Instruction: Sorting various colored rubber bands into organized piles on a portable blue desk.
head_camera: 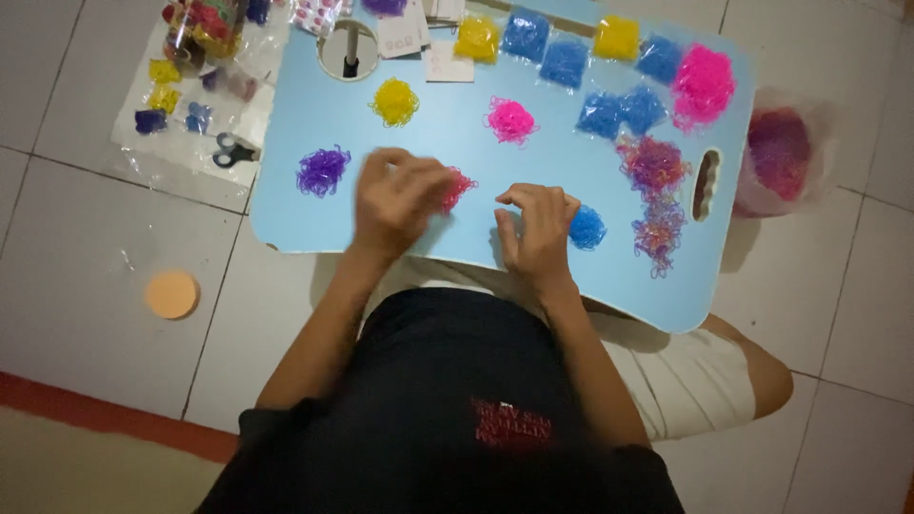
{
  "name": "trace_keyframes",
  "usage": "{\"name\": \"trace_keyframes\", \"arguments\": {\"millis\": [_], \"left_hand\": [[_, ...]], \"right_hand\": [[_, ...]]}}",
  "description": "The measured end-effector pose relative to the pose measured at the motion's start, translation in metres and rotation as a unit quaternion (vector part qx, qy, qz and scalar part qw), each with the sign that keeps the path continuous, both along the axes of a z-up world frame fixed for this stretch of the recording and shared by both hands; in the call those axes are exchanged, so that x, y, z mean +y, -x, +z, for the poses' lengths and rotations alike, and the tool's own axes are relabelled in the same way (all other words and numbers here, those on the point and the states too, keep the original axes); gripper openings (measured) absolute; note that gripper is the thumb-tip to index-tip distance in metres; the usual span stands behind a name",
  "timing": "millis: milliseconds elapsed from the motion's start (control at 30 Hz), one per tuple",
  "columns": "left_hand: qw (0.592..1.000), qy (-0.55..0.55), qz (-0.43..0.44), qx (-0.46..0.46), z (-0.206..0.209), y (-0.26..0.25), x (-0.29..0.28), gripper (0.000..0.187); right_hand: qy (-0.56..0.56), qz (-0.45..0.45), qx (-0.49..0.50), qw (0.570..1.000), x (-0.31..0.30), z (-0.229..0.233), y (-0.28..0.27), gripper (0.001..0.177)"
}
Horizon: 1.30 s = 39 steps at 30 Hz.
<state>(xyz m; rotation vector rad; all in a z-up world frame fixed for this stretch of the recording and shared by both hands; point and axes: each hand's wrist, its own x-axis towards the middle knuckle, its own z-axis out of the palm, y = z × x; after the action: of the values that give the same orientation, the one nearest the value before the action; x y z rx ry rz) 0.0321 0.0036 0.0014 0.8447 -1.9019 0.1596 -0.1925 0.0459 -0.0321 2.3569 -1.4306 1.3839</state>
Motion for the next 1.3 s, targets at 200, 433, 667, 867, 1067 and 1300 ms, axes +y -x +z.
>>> {"name": "trace_keyframes", "arguments": {"millis": [200,433,667,867,1067,1300], "left_hand": [[0.987,-0.093,0.13,-0.012,0.018,-0.079,0.001,0.007],[0.971,-0.18,0.159,0.005,0.008,-0.105,0.007,0.008],[0.966,-0.204,0.16,0.002,0.012,-0.101,0.009,0.008],[0.984,-0.111,0.128,-0.059,0.005,-0.09,0.002,0.017],[0.991,-0.127,-0.025,-0.038,0.003,-0.025,-0.002,0.027],[0.97,-0.202,-0.066,-0.115,0.004,0.023,-0.02,0.05]], "right_hand": [[-0.016,0.002,-0.004,1.0,0.002,0.002,-0.001,0.021],[-0.018,0.003,-0.006,1.0,0.002,0.005,-0.002,0.018],[-0.026,-0.007,-0.003,1.0,0.003,0.016,-0.007,0.018],[-0.004,-0.026,0.0,1.0,0.0,0.018,-0.007,0.017],[-0.001,-0.023,-0.009,1.0,0.003,0.019,-0.009,0.016],[-0.022,-0.008,-0.037,0.999,0.004,0.019,-0.003,0.012]]}}
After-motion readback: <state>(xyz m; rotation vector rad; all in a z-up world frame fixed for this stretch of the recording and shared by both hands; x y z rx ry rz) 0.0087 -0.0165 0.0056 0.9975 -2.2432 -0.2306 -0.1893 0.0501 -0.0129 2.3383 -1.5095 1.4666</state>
